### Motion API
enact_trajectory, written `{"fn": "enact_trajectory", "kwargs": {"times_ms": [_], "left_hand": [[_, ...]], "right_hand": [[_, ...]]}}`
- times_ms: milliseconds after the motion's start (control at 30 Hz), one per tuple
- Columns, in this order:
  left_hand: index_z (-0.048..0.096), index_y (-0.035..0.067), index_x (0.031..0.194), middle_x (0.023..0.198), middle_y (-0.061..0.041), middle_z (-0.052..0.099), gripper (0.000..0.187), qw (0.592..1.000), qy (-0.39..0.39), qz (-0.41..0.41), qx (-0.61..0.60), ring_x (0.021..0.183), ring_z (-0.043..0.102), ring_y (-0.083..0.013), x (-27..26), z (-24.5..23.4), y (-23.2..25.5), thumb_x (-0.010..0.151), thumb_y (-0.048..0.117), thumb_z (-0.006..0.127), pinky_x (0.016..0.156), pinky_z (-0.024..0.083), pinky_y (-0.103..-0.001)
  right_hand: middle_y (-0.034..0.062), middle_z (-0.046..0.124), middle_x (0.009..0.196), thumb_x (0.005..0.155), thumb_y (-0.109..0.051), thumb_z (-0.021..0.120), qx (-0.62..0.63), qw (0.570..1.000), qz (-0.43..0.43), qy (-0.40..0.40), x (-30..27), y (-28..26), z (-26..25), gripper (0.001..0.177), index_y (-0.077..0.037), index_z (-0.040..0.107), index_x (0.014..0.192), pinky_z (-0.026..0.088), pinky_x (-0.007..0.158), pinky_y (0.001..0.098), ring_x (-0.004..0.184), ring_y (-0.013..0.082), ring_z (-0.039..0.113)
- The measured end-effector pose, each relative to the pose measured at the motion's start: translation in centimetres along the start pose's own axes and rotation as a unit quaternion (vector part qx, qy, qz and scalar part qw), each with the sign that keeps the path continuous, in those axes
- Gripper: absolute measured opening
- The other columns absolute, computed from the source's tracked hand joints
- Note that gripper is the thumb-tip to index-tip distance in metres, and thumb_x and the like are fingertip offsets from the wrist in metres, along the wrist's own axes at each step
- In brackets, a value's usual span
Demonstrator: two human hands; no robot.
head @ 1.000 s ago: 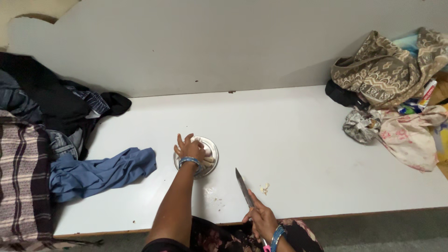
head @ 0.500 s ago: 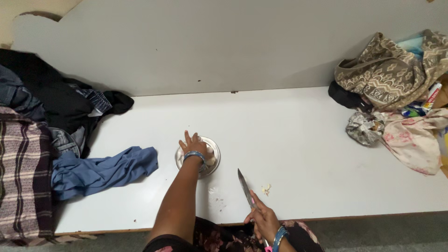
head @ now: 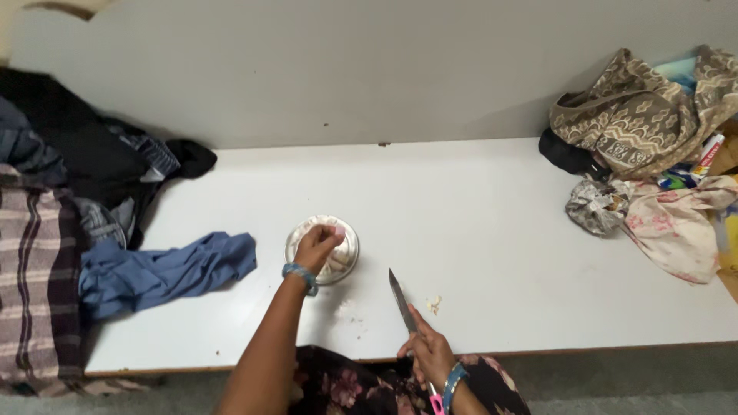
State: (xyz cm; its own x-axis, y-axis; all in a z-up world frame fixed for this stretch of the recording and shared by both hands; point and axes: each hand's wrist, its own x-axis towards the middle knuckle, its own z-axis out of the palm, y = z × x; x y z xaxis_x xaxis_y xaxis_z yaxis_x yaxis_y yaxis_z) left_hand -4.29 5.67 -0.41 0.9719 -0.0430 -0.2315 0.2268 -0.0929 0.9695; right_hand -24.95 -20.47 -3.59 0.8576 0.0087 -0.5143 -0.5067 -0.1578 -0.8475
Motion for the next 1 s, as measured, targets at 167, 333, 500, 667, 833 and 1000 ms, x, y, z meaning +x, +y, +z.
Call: {"fn": "enact_trajectory", "kwargs": {"times_ms": [167,333,500,667,833,1000], "left_hand": [[0.062,-0.006,0.124,0.108,-0.019,0.074,0.04,0.957,-0.079,-0.172,-0.219,0.087,0.074,-0.0243,-10.0,-0.1,-4.0,0.097,0.024,0.062,0.073,0.063,-0.034],[0.059,0.002,0.129,0.1,-0.015,0.076,0.04,0.956,-0.1,-0.194,-0.196,0.074,0.071,-0.0203,-13.0,1.2,-10.3,0.098,0.028,0.053,0.064,0.059,-0.032],[0.063,0.005,0.125,0.095,-0.015,0.076,0.042,0.983,-0.006,-0.047,0.175,0.08,0.073,-0.0274,-11.3,2.3,-14.7,0.093,0.029,0.072,0.073,0.059,-0.039],[0.059,0.01,0.13,0.117,-0.02,0.061,0.043,0.939,0.066,0.081,0.327,0.1,0.068,-0.0395,-10.9,4.1,-15.9,0.089,0.018,0.073,0.089,0.057,-0.046],[0.05,0.018,0.142,0.131,-0.018,0.047,0.07,0.943,0.047,0.047,0.326,0.104,0.066,-0.0388,-13.5,4.1,-11.3,0.078,0.013,0.076,0.091,0.056,-0.045],[0.051,0.03,0.146,0.127,-0.015,0.05,0.068,0.933,0.038,0.035,0.356,0.101,0.068,-0.0335,-14.5,3.5,-8.1,0.084,0.023,0.077,0.091,0.056,-0.043]], "right_hand": [[0.0104,0.077,0.078,0.1,-0.008,0.042,-0.004,0.999,-0.049,-0.018,0.0,0.6,0.1,0.065,-0.026,0.028,0.16,0.044,0.029,0.024,0.032,0.0087,0.051],[0.0102,0.075,0.079,0.102,-0.012,0.042,-0.009,0.996,-0.077,-0.031,-1.4,0.0,0.6,0.061,-0.023,0.029,0.16,0.045,0.031,0.0264,0.033,0.0095,0.052],[0.008,0.076,0.079,0.102,-0.014,0.041,-0.117,0.989,-0.08,-0.035,-4.1,-1.6,1.4,0.062,-0.028,0.026,0.16,0.05,0.035,0.0259,0.034,0.0101,0.053],[0.0106,0.073,0.073,0.101,-0.01,0.039,-0.168,0.982,-0.087,-0.011,-5.0,-0.4,2.4,0.065,-0.028,0.025,0.162,0.052,0.038,0.0289,0.036,0.0126,0.054],[0.0099,0.074,0.065,0.102,-0.006,0.043,-0.248,0.941,-0.231,-0.009,-5.2,-0.4,3.6,0.068,-0.022,0.028,0.167,0.058,0.055,0.0277,0.051,0.0086,0.068],[0.0089,0.073,0.076,0.102,-0.011,0.038,-0.254,0.967,0.025,-0.023,-6.7,-4.1,5.5,0.066,-0.031,0.019,0.162,0.055,0.041,0.0354,0.042,0.0181,0.058]]}}
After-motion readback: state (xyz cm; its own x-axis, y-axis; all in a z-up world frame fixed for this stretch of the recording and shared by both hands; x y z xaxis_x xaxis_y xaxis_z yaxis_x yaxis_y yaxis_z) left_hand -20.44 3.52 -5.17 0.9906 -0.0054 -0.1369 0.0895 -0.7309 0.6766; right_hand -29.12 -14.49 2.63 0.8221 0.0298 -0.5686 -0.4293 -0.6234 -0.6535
